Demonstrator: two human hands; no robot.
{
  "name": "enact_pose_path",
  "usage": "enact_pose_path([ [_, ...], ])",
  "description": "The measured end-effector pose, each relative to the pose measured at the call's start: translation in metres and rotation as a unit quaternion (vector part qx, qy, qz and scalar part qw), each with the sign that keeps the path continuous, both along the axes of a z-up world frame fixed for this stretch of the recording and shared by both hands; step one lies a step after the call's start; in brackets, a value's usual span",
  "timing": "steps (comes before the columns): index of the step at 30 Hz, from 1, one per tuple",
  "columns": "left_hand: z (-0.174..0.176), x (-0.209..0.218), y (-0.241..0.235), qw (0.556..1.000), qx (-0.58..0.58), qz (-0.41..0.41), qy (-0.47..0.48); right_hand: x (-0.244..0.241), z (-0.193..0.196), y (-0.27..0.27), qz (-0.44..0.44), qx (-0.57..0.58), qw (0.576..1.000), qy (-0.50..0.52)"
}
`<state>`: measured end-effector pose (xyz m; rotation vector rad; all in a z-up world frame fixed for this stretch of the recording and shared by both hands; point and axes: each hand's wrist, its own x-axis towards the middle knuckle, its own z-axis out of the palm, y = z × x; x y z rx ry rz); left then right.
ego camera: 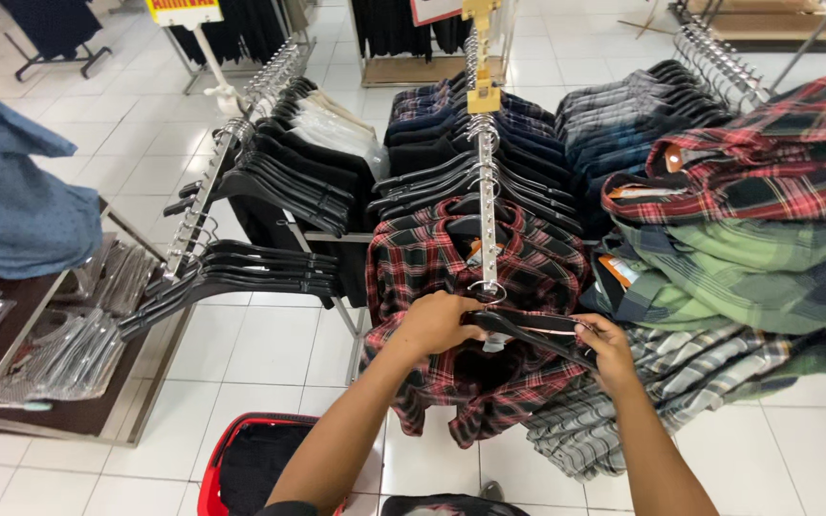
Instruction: The person folds a plaid shirt on a hanger, places it in a red shopping basket, then removes it and hangs it back on the rack. The person repeats this process with another plaid shirt, folding and placing it in the basket before returning it to the rack.
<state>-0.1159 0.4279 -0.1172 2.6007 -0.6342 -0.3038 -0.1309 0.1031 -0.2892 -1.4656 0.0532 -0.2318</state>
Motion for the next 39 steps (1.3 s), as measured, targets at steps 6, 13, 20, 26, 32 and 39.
enact_pose_path([
  [6,-0.044,0.009,-0.01,0.995,-0.027,0.049,-0.085,0.025,-0.02,-0.031,0.014,-0.142,0.99,-0.024],
  [13,-0.047,-0.001,-0.018,0.989,0.02,0.048,-0.141,-0.01,0.043,-0.042,0.04,-0.378,0.917,-0.122],
  [20,-0.076,0.007,-0.03,0.978,0.019,0.079,-0.194,-0.047,0.028,-0.046,-0.069,-0.518,0.816,-0.249],
  [26,-0.083,0.012,-0.03,0.964,-0.011,0.112,-0.243,-0.068,0.055,0.026,-0.116,-0.382,0.903,-0.157],
  [32,-0.081,0.004,-0.005,0.978,-0.088,0.051,-0.184,-0.067,0.013,0.056,-0.057,-0.216,0.975,0.007],
  [39,-0.056,-0.015,0.044,0.985,-0.154,0.063,-0.052,-0.065,0.036,0.05,-0.053,-0.5,0.861,0.079],
])
